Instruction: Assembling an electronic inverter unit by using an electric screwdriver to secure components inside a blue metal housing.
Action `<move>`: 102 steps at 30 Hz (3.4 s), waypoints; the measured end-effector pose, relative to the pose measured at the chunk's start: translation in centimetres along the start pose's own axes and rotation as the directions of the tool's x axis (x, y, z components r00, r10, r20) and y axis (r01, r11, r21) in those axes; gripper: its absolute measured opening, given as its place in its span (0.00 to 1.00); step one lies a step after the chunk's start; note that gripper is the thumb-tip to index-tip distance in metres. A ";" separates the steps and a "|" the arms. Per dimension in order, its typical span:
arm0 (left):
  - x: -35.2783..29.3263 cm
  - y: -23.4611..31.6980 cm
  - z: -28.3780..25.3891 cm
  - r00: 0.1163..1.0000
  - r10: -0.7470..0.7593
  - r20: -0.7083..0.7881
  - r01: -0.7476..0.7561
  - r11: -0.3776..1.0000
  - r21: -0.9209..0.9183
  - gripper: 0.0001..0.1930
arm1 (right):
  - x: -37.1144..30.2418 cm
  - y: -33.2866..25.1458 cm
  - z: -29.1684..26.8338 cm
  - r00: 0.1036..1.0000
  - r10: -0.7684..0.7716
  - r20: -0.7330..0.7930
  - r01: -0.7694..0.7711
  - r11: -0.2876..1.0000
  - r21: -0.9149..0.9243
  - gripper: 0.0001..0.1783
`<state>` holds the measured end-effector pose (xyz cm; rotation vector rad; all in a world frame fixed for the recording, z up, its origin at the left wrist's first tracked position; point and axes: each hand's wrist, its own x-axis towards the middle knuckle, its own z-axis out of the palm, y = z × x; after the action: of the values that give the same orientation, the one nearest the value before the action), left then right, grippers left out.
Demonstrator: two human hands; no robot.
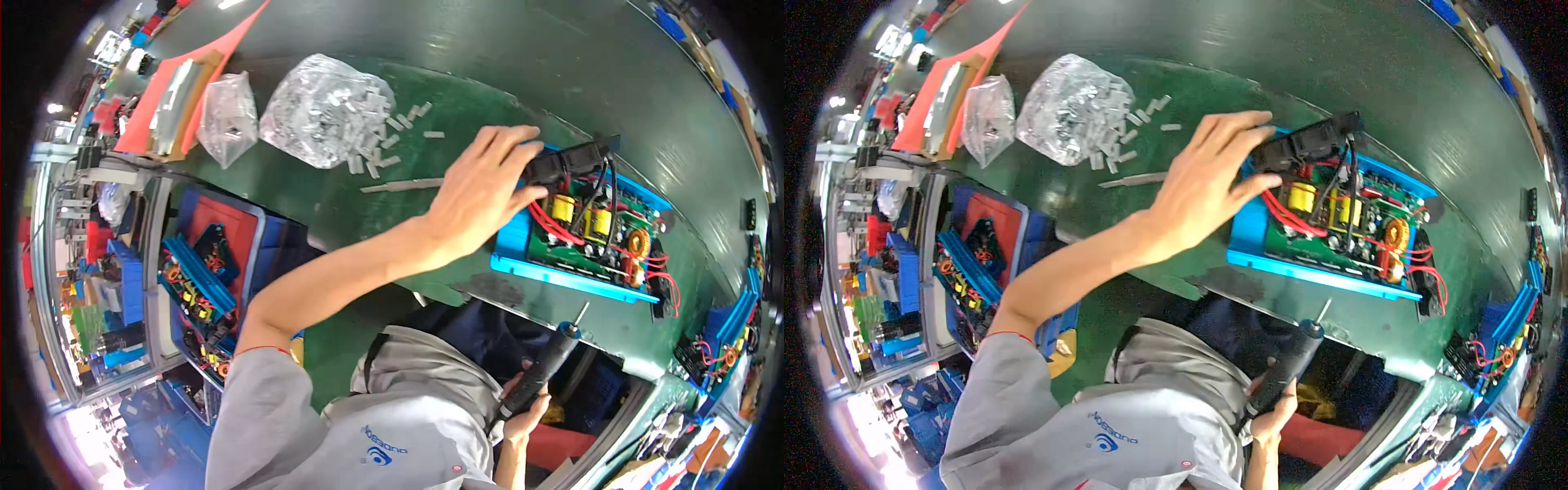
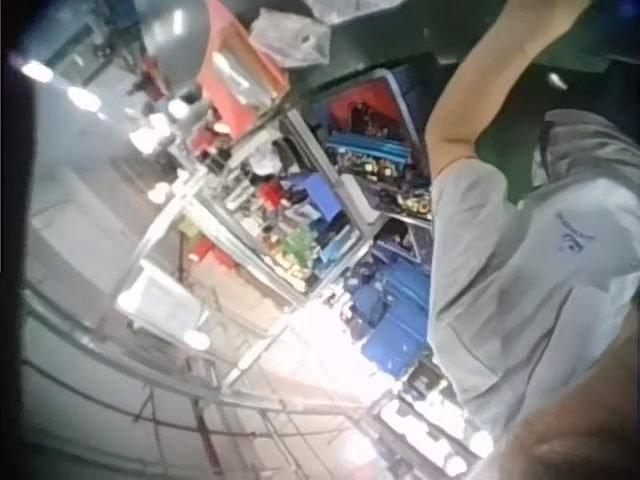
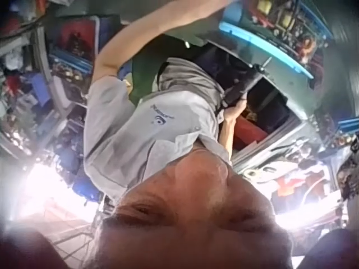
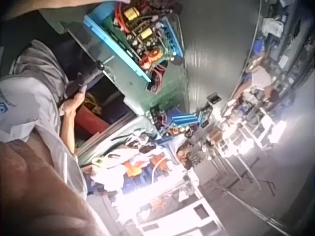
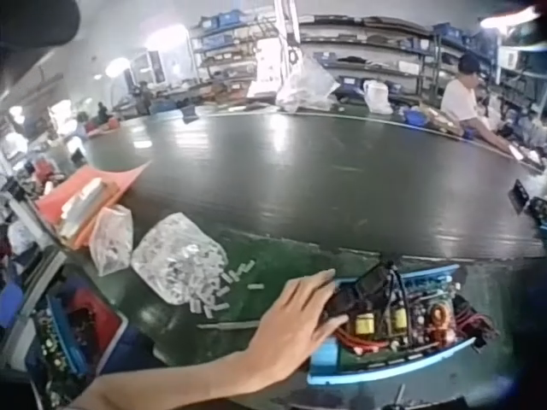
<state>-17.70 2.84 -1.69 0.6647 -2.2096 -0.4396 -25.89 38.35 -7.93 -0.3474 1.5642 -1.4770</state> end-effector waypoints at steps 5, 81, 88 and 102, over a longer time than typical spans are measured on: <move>-1.4 -0.8 -0.8 0.998 0.008 0.069 -0.009 1.000 0.010 0.33 | -0.3 0.2 -0.2 0.999 0.017 -0.028 -0.017 1.000 -0.010 0.53; 2.8 5.5 -2.6 0.754 0.215 0.621 -0.225 0.972 -0.063 0.07 | 0.5 -1.8 3.7 0.842 0.296 0.450 -0.432 0.870 0.237 0.51; 3.0 7.0 -3.7 0.662 0.172 0.729 -0.205 0.978 -0.045 0.11 | 0.6 -2.8 4.0 0.835 0.333 0.438 -0.460 0.859 0.224 0.57; 0.2 6.9 -3.3 0.695 0.134 0.706 -0.289 0.952 0.103 0.21 | -0.2 -2.4 4.2 0.892 0.347 0.289 -0.387 0.918 0.091 0.56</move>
<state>-17.50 7.93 4.04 0.3535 -3.0539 -0.3743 -23.44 35.27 -5.05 -0.1441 1.2172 -1.1832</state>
